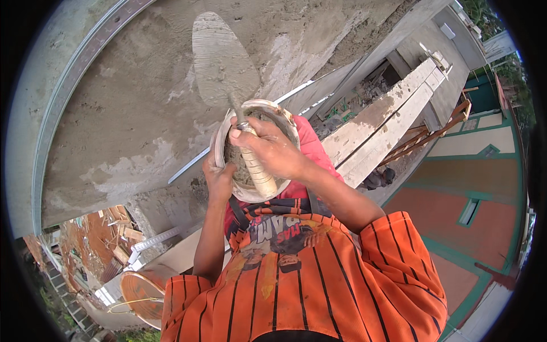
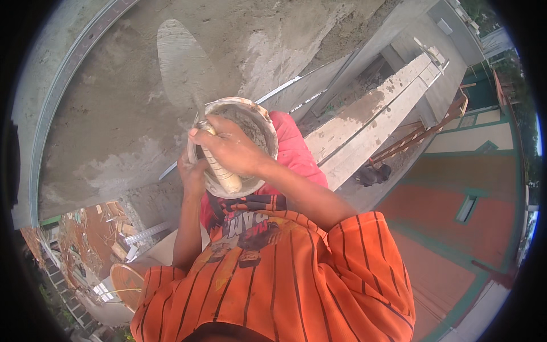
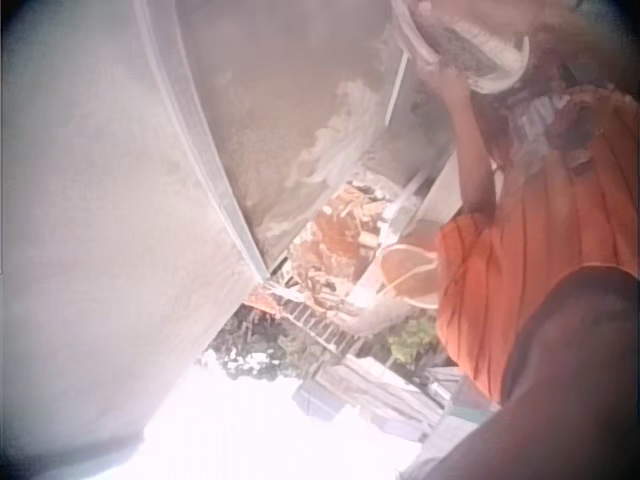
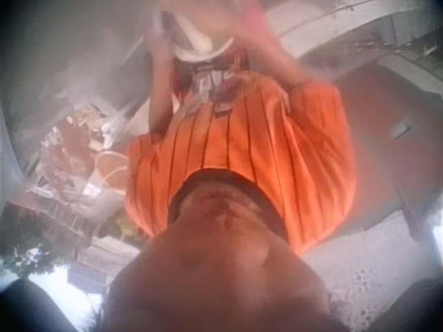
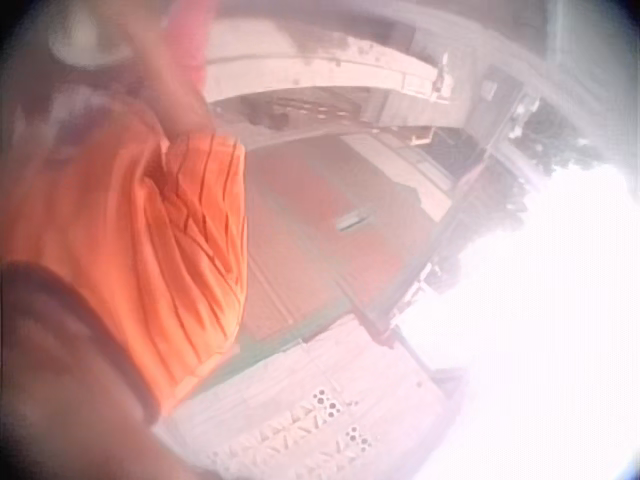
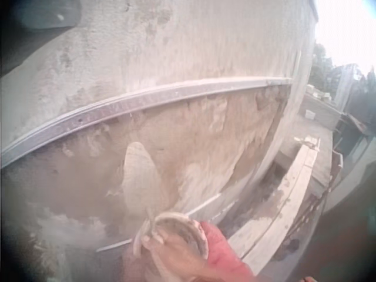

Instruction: The person scoops wet cement from a bucket using a trowel and applies it to a curved wall surface. They repeatedly smooth the cement along the wall and occasionally use their hand to wipe or adjust the surface.

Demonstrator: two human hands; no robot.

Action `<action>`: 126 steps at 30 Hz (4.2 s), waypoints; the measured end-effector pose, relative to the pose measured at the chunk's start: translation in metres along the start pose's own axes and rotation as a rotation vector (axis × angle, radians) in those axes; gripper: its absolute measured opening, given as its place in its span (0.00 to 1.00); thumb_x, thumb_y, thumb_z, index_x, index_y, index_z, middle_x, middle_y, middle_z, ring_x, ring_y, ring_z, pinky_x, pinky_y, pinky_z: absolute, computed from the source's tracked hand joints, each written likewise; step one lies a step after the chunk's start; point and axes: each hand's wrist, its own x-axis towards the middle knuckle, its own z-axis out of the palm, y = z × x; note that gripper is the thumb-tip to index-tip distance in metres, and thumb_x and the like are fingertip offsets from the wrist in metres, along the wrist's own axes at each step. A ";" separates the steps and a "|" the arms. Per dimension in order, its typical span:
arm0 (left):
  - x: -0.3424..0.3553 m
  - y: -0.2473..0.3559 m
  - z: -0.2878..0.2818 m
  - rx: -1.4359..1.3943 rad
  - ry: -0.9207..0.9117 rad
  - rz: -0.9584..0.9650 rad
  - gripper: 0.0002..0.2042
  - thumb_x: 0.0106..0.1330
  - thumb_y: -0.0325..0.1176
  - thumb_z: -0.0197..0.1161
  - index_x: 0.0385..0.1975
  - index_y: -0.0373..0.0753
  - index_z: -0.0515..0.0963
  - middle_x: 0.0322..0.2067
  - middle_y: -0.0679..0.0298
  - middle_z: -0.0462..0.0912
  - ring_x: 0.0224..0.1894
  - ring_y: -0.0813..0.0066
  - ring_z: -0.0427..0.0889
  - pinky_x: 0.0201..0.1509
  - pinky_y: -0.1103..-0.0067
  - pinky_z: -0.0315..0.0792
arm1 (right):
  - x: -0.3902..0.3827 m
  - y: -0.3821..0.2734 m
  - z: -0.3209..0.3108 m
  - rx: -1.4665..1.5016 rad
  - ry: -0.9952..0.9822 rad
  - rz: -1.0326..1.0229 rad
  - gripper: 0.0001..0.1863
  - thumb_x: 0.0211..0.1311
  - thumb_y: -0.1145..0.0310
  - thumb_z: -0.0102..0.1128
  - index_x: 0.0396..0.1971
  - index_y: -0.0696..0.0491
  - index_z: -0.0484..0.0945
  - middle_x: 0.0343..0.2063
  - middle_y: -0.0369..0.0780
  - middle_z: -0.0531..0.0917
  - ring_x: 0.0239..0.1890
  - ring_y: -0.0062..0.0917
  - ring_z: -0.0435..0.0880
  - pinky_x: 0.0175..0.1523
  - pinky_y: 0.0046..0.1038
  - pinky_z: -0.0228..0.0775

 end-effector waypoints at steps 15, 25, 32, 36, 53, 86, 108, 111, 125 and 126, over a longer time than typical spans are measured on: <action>0.019 -0.004 0.019 -0.289 0.126 -0.032 0.32 0.43 0.17 0.49 0.57 0.26 0.68 0.49 0.56 0.77 0.51 0.69 0.78 0.56 0.77 0.69 | -0.043 0.091 -0.063 -0.658 -0.094 0.380 0.20 0.67 0.58 0.50 0.32 0.63 0.78 0.23 0.49 0.80 0.24 0.37 0.80 0.31 0.36 0.71; 0.028 -0.004 -0.011 -0.477 0.247 -0.079 0.32 0.43 0.16 0.46 0.55 0.27 0.69 0.50 0.55 0.76 0.46 0.68 0.78 0.52 0.79 0.72 | -0.052 0.095 -0.067 -0.484 -0.028 0.433 0.21 0.65 0.56 0.51 0.32 0.62 0.78 0.18 0.36 0.75 0.20 0.20 0.75 0.27 0.26 0.69; 0.034 -0.009 -0.033 -0.400 0.209 -0.083 0.36 0.37 0.22 0.50 0.57 0.28 0.66 0.52 0.52 0.74 0.55 0.57 0.74 0.60 0.68 0.70 | -0.051 0.078 -0.071 0.165 -0.076 0.427 0.14 0.64 0.59 0.50 0.28 0.55 0.74 0.21 0.34 0.73 0.19 0.19 0.73 0.23 0.25 0.68; 0.039 -0.031 -0.064 -0.341 0.285 -0.167 0.34 0.38 0.24 0.50 0.55 0.28 0.68 0.47 0.51 0.77 0.50 0.55 0.78 0.57 0.66 0.73 | -0.050 0.071 -0.115 0.600 -0.010 0.396 0.09 0.55 0.70 0.52 0.36 0.54 0.72 0.24 0.34 0.72 0.19 0.19 0.74 0.23 0.23 0.69; 0.033 -0.047 -0.148 -0.180 0.382 -0.357 0.32 0.38 0.31 0.54 0.51 0.29 0.72 0.45 0.52 0.79 0.45 0.51 0.78 0.55 0.64 0.72 | -0.071 0.015 -0.541 -0.346 2.076 -0.391 0.20 0.49 0.72 0.58 0.43 0.62 0.68 0.31 0.45 0.79 0.29 0.37 0.81 0.38 0.37 0.72; 0.031 -0.035 -0.131 -0.063 0.446 -0.529 0.36 0.37 0.32 0.55 0.56 0.34 0.69 0.49 0.54 0.77 0.49 0.49 0.75 0.58 0.61 0.70 | 0.258 0.207 -0.500 0.057 1.286 -0.241 0.13 0.60 0.67 0.57 0.42 0.53 0.66 0.22 0.36 0.73 0.15 0.19 0.72 0.17 0.26 0.65; 0.027 -0.036 -0.109 -0.139 0.452 -0.355 0.22 0.41 0.28 0.54 0.41 0.28 0.74 0.36 0.54 0.80 0.37 0.57 0.80 0.47 0.68 0.76 | 0.027 0.021 -0.377 0.302 1.334 -0.776 0.18 0.60 0.76 0.56 0.49 0.56 0.65 0.30 0.37 0.74 0.24 0.19 0.75 0.31 0.24 0.71; 0.026 -0.038 -0.110 -0.115 0.471 -0.326 0.20 0.42 0.28 0.54 0.39 0.28 0.74 0.35 0.55 0.80 0.37 0.58 0.80 0.47 0.69 0.76 | 0.033 0.025 -0.380 -0.098 2.089 -0.601 0.19 0.59 0.77 0.56 0.49 0.58 0.64 0.30 0.39 0.75 0.26 0.25 0.76 0.34 0.29 0.71; 0.016 -0.044 -0.070 -0.337 0.416 -0.181 0.24 0.44 0.22 0.51 0.47 0.30 0.73 0.41 0.55 0.79 0.42 0.61 0.81 0.51 0.68 0.75 | -0.038 0.082 -0.179 -0.809 0.198 0.082 0.12 0.51 0.65 0.57 0.34 0.56 0.73 0.29 0.51 0.81 0.37 0.50 0.80 0.42 0.44 0.71; 0.016 -0.039 -0.061 -0.355 0.450 -0.189 0.26 0.43 0.21 0.51 0.49 0.30 0.72 0.43 0.56 0.79 0.44 0.61 0.80 0.53 0.69 0.74 | -0.035 0.065 -0.181 -0.913 0.084 0.151 0.12 0.53 0.63 0.57 0.34 0.56 0.74 0.29 0.51 0.81 0.37 0.50 0.80 0.43 0.44 0.72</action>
